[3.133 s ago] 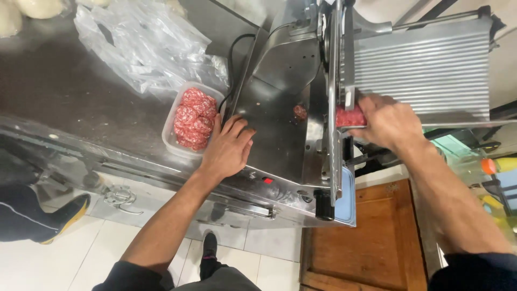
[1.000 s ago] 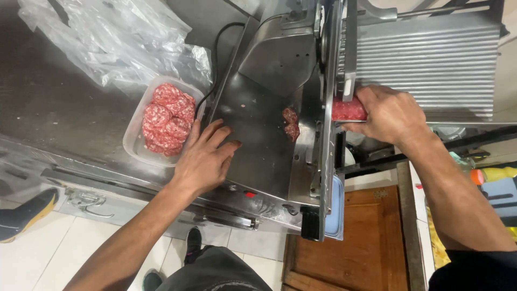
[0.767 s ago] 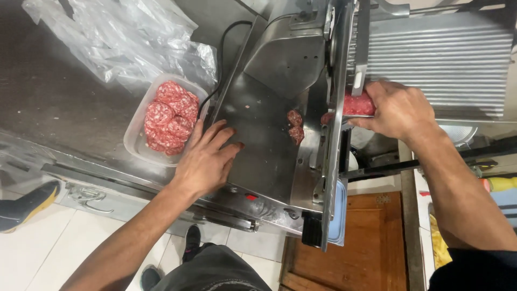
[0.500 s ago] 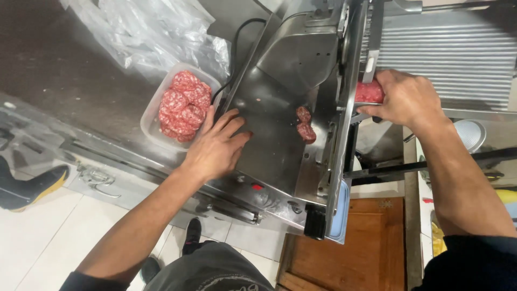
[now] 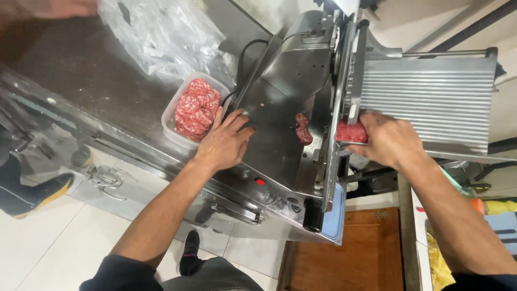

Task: Slicing salami using a commercial meat slicer and collecting the slices in a container.

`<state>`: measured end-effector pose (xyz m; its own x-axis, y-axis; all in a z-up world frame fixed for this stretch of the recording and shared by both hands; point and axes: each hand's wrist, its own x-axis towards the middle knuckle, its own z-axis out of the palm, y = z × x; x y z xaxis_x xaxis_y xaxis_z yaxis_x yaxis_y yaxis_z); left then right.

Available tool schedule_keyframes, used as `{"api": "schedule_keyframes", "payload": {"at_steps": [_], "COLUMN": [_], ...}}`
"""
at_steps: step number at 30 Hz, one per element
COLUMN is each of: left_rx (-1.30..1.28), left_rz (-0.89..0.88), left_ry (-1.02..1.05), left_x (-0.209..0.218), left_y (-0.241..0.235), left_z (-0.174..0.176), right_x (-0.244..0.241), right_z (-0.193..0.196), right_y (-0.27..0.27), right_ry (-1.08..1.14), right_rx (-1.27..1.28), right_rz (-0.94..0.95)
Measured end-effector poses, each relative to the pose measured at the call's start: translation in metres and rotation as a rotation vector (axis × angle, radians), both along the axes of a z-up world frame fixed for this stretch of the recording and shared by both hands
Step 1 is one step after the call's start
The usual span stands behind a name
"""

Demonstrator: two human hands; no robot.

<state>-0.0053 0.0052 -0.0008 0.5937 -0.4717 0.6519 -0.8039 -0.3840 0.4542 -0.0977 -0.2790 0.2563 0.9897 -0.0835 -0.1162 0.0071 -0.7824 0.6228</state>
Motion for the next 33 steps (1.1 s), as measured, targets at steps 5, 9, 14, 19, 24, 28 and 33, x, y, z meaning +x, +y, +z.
{"api": "schedule_keyframes", "payload": {"at_steps": [5,9,14,19,24,28,33], "left_rx": [-0.025,-0.057,-0.057,-0.064,-0.046,-0.060,-0.066], "left_rz": [-0.030,-0.058,-0.093,-0.110,-0.111,-0.097,-0.117], "left_ry": [0.015,0.034,0.029,0.036,0.053,0.057,0.029], "left_x": [0.001,0.003,0.006,0.005,0.005,0.007,0.006], "left_y": [-0.002,-0.005,-0.004,-0.002,-0.002,-0.002,0.000], "left_z": [0.001,-0.004,-0.002,0.001,0.001,0.003,0.008], "right_x": [-0.012,-0.007,0.003,0.029,0.049,0.065,0.079], "right_z": [0.001,-0.001,-0.004,-0.002,-0.005,-0.005,-0.003], "right_y": [0.011,0.005,-0.012,-0.021,-0.036,-0.052,-0.058], "right_ry": [0.037,0.081,0.034,0.078,0.090,0.089,0.077], "right_rx": [0.003,0.012,0.049,0.040,0.006,-0.015,-0.009], "right_rz": [0.009,-0.020,0.065,-0.010,-0.083,-0.075,-0.060]}}
